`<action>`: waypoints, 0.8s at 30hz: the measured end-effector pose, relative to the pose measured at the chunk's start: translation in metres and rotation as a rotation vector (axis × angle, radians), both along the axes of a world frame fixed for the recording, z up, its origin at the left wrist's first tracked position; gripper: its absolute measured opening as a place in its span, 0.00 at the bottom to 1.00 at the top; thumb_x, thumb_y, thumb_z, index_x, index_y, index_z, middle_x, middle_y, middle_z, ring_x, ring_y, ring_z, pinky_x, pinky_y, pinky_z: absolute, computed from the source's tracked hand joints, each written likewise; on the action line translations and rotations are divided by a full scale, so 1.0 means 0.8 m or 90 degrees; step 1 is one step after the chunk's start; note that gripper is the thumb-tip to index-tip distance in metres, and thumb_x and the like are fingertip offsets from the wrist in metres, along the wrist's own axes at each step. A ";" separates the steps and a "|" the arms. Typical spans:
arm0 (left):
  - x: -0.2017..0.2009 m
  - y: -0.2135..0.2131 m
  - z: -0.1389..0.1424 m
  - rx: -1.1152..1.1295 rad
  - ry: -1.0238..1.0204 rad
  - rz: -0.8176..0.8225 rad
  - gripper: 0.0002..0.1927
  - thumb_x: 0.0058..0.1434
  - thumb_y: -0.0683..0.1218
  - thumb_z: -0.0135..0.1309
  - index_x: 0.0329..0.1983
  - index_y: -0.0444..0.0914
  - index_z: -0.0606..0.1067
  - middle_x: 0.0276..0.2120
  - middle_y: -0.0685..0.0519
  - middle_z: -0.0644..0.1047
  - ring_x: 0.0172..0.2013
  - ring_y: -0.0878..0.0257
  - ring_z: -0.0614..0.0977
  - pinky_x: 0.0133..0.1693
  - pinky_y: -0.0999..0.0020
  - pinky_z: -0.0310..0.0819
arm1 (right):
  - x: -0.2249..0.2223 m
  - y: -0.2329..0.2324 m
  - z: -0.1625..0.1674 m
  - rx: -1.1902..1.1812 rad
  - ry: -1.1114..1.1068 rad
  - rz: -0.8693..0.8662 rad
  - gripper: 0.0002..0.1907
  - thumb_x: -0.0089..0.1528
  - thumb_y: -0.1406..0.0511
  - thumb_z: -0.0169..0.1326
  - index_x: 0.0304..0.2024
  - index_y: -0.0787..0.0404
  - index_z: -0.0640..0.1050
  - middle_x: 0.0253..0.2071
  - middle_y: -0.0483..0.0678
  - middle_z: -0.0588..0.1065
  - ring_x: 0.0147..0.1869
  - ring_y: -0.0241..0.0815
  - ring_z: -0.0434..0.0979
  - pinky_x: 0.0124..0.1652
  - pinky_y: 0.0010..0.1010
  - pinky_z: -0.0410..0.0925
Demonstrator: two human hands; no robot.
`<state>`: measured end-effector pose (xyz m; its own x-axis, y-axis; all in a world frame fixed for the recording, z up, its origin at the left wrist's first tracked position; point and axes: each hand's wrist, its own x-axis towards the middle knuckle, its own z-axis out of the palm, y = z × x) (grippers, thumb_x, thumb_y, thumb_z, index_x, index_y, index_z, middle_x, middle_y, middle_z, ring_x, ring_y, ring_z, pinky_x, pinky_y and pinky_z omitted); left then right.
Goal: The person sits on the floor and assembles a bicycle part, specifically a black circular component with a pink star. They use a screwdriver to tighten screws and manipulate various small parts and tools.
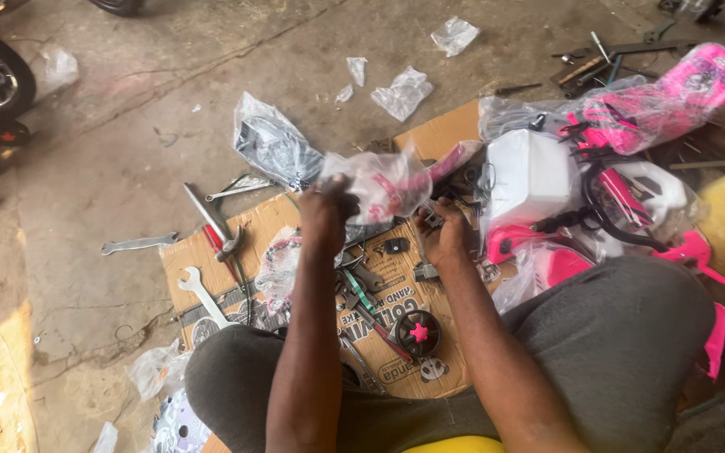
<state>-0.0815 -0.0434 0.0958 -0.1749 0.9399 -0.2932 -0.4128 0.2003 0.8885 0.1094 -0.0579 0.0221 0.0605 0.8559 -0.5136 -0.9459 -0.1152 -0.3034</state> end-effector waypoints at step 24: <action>-0.051 0.009 -0.029 0.121 -0.366 0.148 0.11 0.74 0.46 0.47 0.35 0.39 0.73 0.24 0.54 0.73 0.26 0.63 0.77 0.32 0.67 0.76 | 0.066 -0.007 0.062 0.114 -0.124 -0.223 0.07 0.65 0.64 0.55 0.45 0.56 0.75 0.31 0.41 0.71 0.33 0.37 0.70 0.30 0.29 0.64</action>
<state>-0.1226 -0.0359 0.0725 -0.2446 0.9411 -0.2333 -0.8467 -0.0901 0.5244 0.1622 -0.0639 0.0717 0.4443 0.8410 -0.3087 -0.8413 0.2732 -0.4664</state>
